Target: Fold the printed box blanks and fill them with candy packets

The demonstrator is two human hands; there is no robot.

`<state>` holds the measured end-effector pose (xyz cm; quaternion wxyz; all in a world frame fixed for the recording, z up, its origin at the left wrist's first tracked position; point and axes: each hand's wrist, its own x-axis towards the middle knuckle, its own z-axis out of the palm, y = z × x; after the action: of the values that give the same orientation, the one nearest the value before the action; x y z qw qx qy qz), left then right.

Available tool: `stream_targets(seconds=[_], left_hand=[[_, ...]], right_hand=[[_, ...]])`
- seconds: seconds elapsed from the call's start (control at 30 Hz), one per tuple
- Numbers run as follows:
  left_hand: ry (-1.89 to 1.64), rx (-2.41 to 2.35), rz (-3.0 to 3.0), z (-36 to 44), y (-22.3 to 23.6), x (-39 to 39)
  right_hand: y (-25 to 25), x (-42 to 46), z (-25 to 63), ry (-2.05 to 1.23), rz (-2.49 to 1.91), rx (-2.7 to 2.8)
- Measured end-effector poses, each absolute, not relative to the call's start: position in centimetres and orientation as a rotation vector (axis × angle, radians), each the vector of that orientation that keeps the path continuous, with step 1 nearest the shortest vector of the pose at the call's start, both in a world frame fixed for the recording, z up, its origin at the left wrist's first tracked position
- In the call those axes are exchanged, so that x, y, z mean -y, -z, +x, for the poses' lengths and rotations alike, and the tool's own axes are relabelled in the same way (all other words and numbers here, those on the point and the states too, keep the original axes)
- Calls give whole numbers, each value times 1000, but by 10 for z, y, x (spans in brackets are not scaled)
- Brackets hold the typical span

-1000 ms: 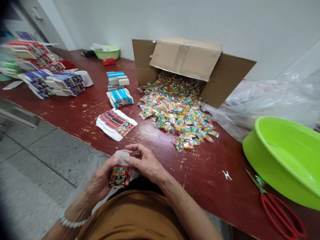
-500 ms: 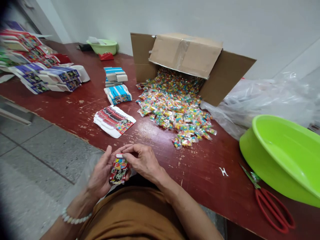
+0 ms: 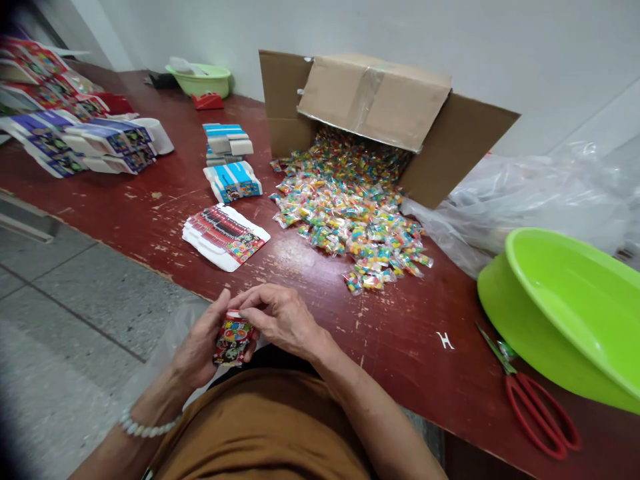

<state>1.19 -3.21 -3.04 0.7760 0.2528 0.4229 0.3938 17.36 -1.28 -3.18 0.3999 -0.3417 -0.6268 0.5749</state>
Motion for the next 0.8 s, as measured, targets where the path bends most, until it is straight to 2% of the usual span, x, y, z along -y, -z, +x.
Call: stream_targets(seconds=[0.27,0.5,0.63,0.73,0.8], left_hand=[[-997,-1066,598,4,39,36],[-1065,-1643,979,-51,94,49],[-1156,-1810,1089,-76,112,45],[-1218,-1762,1088,-79,106,41],[-1274,-1729,1163,-75,94,36]], right_hand=[[54,8,170,-1446,-898,1664],[60,-102,150,-819,-1504,1765],[64,-130,128,-599,-1752,1890],[72,-132,118,-581,-1802,1835],[76,-131,118,-701,-1726,1627]])
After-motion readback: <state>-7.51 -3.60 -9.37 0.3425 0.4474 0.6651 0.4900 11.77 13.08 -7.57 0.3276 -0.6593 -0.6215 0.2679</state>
